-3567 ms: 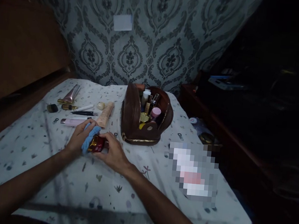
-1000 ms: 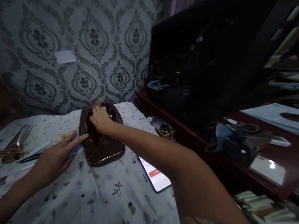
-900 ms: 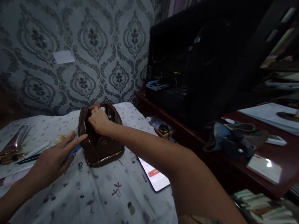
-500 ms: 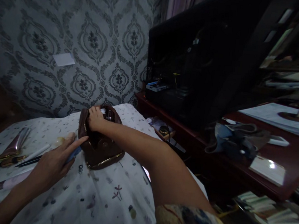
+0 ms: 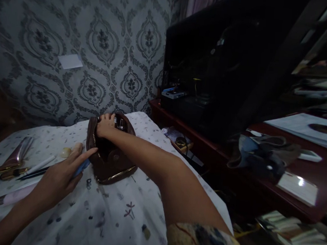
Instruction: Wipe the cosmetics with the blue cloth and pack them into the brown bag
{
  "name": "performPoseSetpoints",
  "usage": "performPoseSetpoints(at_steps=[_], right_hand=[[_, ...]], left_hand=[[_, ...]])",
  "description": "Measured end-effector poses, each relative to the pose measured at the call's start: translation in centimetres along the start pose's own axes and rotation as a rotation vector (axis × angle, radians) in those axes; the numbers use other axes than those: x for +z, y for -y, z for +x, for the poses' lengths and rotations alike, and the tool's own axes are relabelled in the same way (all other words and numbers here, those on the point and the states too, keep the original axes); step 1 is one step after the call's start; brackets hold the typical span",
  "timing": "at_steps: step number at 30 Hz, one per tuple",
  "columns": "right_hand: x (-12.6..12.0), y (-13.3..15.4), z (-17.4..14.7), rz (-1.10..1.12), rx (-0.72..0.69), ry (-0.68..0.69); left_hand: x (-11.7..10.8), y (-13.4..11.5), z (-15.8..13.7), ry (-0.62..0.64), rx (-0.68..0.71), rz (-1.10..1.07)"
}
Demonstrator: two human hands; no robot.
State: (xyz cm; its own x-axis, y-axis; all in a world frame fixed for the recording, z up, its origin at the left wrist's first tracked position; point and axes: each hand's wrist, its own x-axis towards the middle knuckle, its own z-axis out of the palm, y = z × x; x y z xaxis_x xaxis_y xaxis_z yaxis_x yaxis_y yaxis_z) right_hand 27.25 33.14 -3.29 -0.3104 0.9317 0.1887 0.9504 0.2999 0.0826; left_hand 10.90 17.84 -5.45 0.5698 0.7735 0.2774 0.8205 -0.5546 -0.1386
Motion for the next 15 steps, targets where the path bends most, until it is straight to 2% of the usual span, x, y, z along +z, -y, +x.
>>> performPoseSetpoints(at_steps=[7,9,15], right_hand=[[0.6,-1.1,-0.8,0.009,0.022,-0.019],[0.5,-1.1,-1.0,-0.001,0.000,-0.023],[-0.3,0.1,-1.1,-0.055,-0.135,-0.034]], left_hand=[[0.5,0.3,-0.1,-0.024,0.016,-0.052],[0.5,0.3,-0.1,-0.030,0.019,-0.059],[-0.5,0.1,0.0,0.071,-0.004,-0.009]])
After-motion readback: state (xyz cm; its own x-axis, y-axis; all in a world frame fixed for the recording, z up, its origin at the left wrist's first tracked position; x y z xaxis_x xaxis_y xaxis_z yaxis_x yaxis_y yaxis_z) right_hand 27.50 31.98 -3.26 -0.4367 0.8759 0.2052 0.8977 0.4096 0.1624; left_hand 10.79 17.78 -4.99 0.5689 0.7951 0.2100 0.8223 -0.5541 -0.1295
